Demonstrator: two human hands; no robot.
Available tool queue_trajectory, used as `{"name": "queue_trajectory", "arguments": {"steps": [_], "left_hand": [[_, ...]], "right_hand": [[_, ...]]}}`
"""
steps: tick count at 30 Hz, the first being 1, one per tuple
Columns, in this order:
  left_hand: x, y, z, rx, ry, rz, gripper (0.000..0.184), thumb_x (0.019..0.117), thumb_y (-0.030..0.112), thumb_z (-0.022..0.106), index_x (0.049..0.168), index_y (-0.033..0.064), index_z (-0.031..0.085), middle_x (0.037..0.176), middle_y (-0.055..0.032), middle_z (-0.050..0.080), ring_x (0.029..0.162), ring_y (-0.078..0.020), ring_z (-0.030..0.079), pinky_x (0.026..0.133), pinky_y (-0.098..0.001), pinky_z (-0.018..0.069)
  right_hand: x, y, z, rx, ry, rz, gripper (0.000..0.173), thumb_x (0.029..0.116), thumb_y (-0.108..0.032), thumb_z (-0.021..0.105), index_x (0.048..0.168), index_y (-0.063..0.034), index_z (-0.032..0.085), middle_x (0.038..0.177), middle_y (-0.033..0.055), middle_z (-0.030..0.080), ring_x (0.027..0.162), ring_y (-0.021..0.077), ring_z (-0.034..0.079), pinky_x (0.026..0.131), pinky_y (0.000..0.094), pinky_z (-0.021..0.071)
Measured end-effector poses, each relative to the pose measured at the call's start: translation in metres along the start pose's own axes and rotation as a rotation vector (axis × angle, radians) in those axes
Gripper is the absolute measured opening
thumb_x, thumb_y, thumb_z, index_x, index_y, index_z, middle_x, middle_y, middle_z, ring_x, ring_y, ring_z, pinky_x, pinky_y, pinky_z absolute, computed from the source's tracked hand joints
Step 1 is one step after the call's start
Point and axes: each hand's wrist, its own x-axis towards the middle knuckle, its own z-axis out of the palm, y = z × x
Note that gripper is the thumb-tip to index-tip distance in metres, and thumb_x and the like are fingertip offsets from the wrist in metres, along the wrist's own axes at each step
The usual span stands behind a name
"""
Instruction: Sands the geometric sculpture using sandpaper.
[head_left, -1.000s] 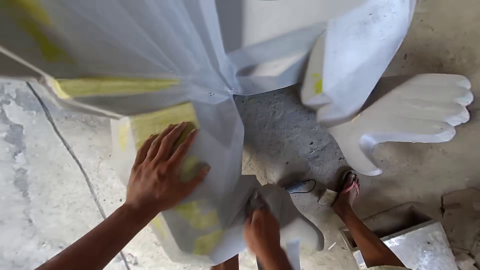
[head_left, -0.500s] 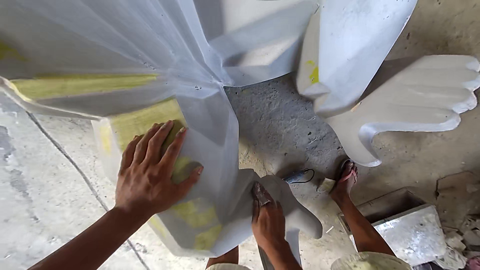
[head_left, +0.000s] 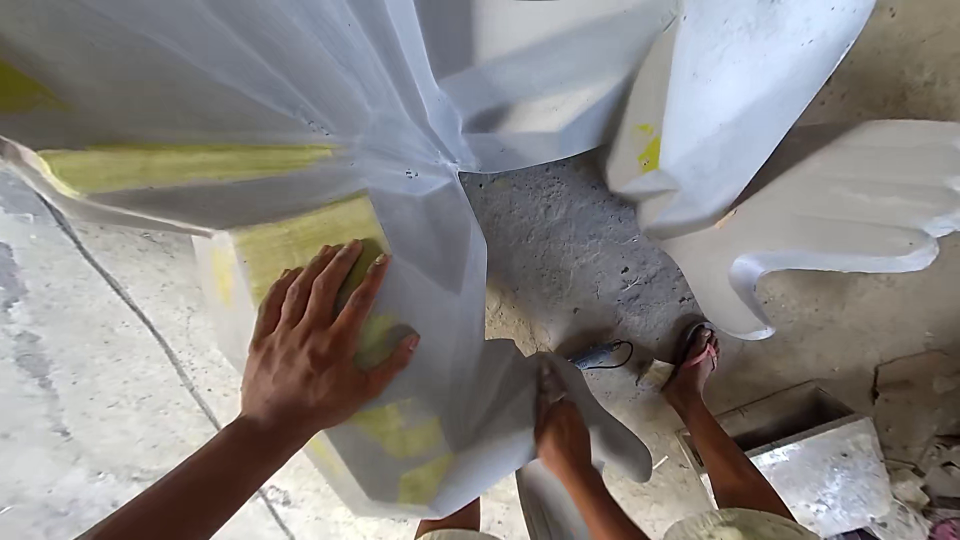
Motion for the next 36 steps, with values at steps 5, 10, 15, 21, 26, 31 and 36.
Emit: {"name": "queue_trajectory", "arguments": {"steps": [5,10,15,21,26,31,36], "left_hand": [[-0.004,-0.001,0.003,0.018,0.007,0.002,0.095,0.0857,0.076,0.043,0.161,0.0184,0.035,0.169,-0.0089,0.026,0.156,-0.0333,0.023,0.124,-0.0576,0.0197],[-0.005,-0.001,0.003,0.018,0.008,-0.003,0.096,0.0845,0.076,0.045,0.162,0.0195,0.033,0.169,-0.0097,0.025,0.156,-0.0344,0.022,0.123,-0.0592,0.0194],[-0.006,-0.002,0.004,0.023,0.004,0.008,0.096,0.0845,0.076,0.045,0.161,0.0189,0.033,0.169,-0.0085,0.024,0.156,-0.0342,0.023,0.123,-0.0588,0.0201],[-0.003,-0.005,0.001,0.003,0.000,0.009,0.093,0.0850,0.074,0.046,0.160,0.0211,0.036,0.168,-0.0075,0.029,0.154,-0.0327,0.027,0.123,-0.0577,0.0220],[-0.004,-0.006,0.002,-0.011,-0.006,0.005,0.093,0.0855,0.074,0.044,0.160,0.0198,0.036,0.168,-0.0084,0.028,0.155,-0.0325,0.025,0.124,-0.0570,0.0212],[-0.002,-0.006,-0.001,-0.021,-0.017,-0.004,0.093,0.0851,0.073,0.046,0.160,0.0199,0.037,0.168,-0.0088,0.029,0.155,-0.0316,0.025,0.124,-0.0561,0.0205],[-0.002,-0.006,-0.002,-0.036,-0.016,0.011,0.093,0.0852,0.074,0.046,0.161,0.0194,0.036,0.168,-0.0095,0.027,0.156,-0.0326,0.023,0.125,-0.0562,0.0189]], "right_hand": [[-0.046,-0.029,0.010,0.027,0.084,0.051,0.056,0.1074,-0.037,0.032,0.150,-0.0072,0.052,0.152,0.0088,0.055,0.144,0.0218,0.048,0.125,0.0511,0.0275],[0.020,0.021,0.003,-0.270,-0.137,0.070,0.060,0.1059,-0.038,0.027,0.157,-0.0092,0.043,0.163,0.0105,0.039,0.151,0.0313,0.037,0.123,0.0617,0.0222],[-0.034,0.049,0.019,-0.447,0.001,-0.123,0.065,0.0940,-0.011,0.052,0.157,-0.0051,0.039,0.160,0.0167,0.043,0.147,0.0368,0.041,0.122,0.0589,0.0271],[0.038,0.040,-0.002,-0.422,-0.240,0.013,0.058,0.1071,-0.025,0.030,0.163,-0.0100,0.028,0.167,0.0106,0.031,0.155,0.0335,0.027,0.125,0.0629,0.0115],[-0.060,0.080,0.004,-0.632,0.076,-0.330,0.058,0.0932,-0.003,0.052,0.151,-0.0074,0.052,0.156,0.0145,0.049,0.147,0.0373,0.042,0.122,0.0569,0.0293],[0.027,0.055,-0.014,-0.475,-0.254,-0.128,0.057,0.1054,-0.028,0.036,0.160,-0.0136,0.036,0.165,0.0102,0.037,0.151,0.0421,0.032,0.120,0.0709,0.0191],[-0.038,0.068,-0.008,-0.590,-0.040,-0.280,0.060,0.0930,-0.005,0.056,0.153,-0.0056,0.048,0.157,0.0192,0.046,0.144,0.0495,0.040,0.114,0.0752,0.0271]]}}
